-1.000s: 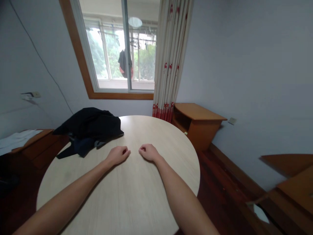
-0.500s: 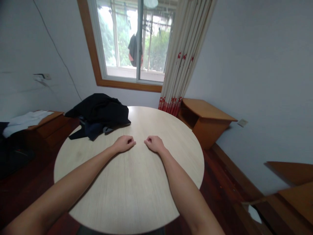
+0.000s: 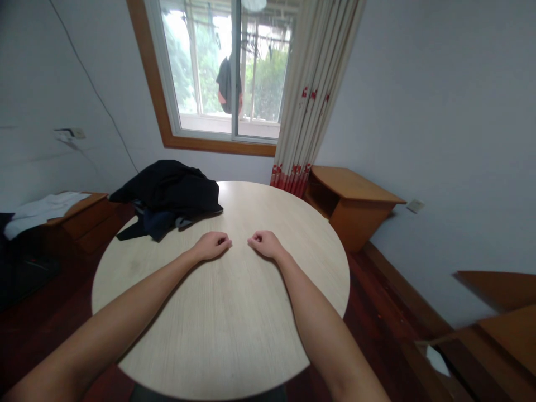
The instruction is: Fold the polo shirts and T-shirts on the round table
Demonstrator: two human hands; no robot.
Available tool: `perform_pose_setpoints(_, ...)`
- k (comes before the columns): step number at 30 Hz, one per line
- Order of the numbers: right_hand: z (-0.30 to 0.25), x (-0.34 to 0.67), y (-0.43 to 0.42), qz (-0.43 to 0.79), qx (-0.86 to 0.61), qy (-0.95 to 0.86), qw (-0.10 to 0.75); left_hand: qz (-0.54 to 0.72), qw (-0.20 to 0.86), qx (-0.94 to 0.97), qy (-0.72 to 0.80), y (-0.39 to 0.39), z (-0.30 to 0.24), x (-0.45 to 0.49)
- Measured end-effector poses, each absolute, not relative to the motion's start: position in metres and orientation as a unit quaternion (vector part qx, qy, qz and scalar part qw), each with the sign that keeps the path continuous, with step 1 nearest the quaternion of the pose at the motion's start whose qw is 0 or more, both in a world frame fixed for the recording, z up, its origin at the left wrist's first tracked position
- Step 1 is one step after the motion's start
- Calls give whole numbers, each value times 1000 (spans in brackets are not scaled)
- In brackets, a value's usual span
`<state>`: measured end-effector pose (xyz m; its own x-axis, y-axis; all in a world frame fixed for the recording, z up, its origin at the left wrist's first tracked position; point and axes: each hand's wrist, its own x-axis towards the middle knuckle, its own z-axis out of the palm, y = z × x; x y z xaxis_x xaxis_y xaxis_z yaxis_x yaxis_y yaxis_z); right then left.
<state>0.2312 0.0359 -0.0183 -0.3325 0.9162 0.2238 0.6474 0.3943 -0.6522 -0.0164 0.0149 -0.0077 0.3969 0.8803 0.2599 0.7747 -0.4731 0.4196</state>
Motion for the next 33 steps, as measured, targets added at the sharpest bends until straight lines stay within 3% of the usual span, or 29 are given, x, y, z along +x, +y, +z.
perform_pose_setpoints(6, -17, 233, 36, 253, -491, -781, 291, 255, 171, 819, 485, 16, -9, -18)
perform_pose_setpoints(30, -18, 236, 35, 275, -483, -778, 292, 249, 130, 830, 481, 17, -9, -20)
perform_pose_setpoints(33, -16, 236, 33, 285, -481, -775, 295, 300, 132, 784, 527, 23, -4, -31)
